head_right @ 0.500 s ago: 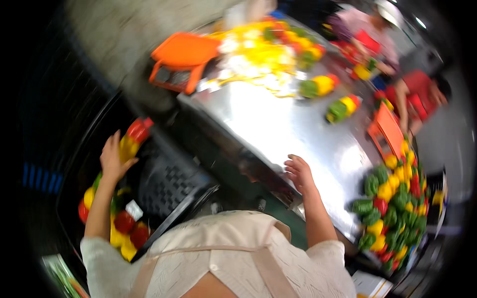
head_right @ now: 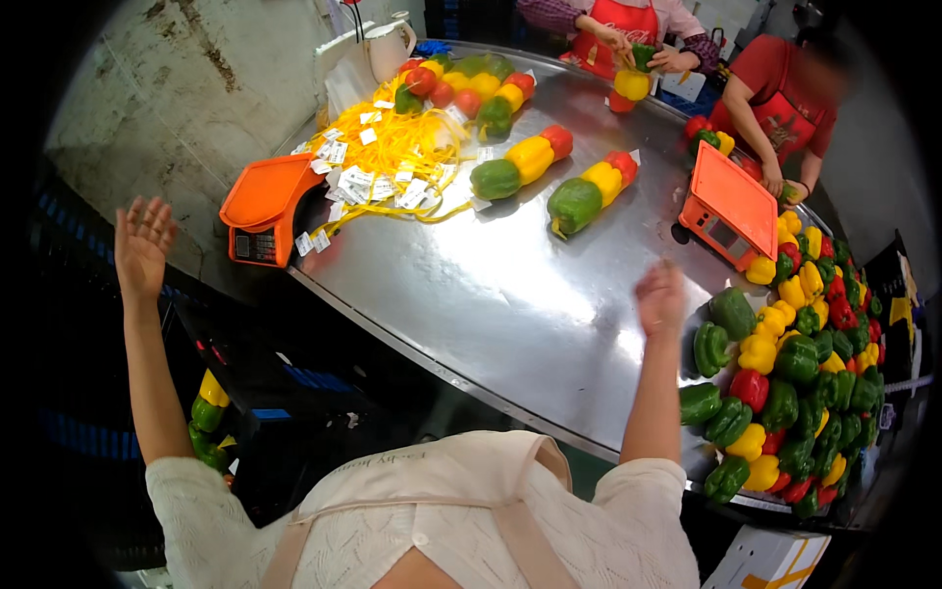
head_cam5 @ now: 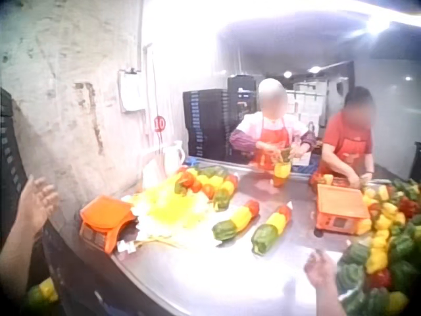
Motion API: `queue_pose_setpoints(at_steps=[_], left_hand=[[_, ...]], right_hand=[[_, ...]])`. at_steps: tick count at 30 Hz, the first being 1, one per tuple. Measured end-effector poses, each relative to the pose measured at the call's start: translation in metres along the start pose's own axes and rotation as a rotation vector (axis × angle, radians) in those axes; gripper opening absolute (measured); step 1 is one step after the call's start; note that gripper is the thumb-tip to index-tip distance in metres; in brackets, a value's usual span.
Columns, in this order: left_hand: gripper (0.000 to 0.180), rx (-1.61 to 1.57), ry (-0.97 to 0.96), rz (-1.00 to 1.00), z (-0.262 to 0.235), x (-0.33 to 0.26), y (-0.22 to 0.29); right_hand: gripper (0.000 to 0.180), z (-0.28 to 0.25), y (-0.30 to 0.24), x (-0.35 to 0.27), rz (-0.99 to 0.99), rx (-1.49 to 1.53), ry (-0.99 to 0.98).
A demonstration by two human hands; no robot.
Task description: The person assembles bundles of bell peppers by stacking green, yellow, and red peppers and securing them with yellow rubber bands. The person places the completed bundles into a black crate.
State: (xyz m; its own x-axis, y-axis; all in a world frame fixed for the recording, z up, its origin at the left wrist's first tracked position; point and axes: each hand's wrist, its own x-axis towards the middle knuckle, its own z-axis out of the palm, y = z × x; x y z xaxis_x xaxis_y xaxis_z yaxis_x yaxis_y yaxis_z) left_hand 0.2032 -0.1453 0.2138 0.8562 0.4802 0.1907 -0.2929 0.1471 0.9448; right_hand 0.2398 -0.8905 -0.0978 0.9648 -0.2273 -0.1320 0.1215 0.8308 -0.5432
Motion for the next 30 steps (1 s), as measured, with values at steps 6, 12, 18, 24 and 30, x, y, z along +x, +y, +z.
queue_pose_setpoints(at_steps=[6,12,18,24,30], left_hand=[[0.034,0.089,-0.069,-0.112,0.077,0.057,-0.070],[0.033,0.562,-0.510,-0.034,0.245,0.129,-0.178],[0.024,0.705,-0.698,-0.154,0.382,0.208,-0.327],[0.060,1.116,-0.730,0.203,0.459,0.229,-0.462],[0.093,1.402,-0.695,0.061,0.519,0.204,-0.495]], right_hand=[[0.017,-0.049,-0.028,0.047,-0.199,-0.475,0.304],[0.020,-0.018,0.108,0.049,-0.324,-1.339,0.201],[0.009,0.016,0.147,0.037,-0.502,-2.025,0.245],[0.008,0.027,0.145,0.039,-0.544,-2.044,0.211],[0.009,0.030,0.139,0.041,-0.540,-2.072,0.213]])
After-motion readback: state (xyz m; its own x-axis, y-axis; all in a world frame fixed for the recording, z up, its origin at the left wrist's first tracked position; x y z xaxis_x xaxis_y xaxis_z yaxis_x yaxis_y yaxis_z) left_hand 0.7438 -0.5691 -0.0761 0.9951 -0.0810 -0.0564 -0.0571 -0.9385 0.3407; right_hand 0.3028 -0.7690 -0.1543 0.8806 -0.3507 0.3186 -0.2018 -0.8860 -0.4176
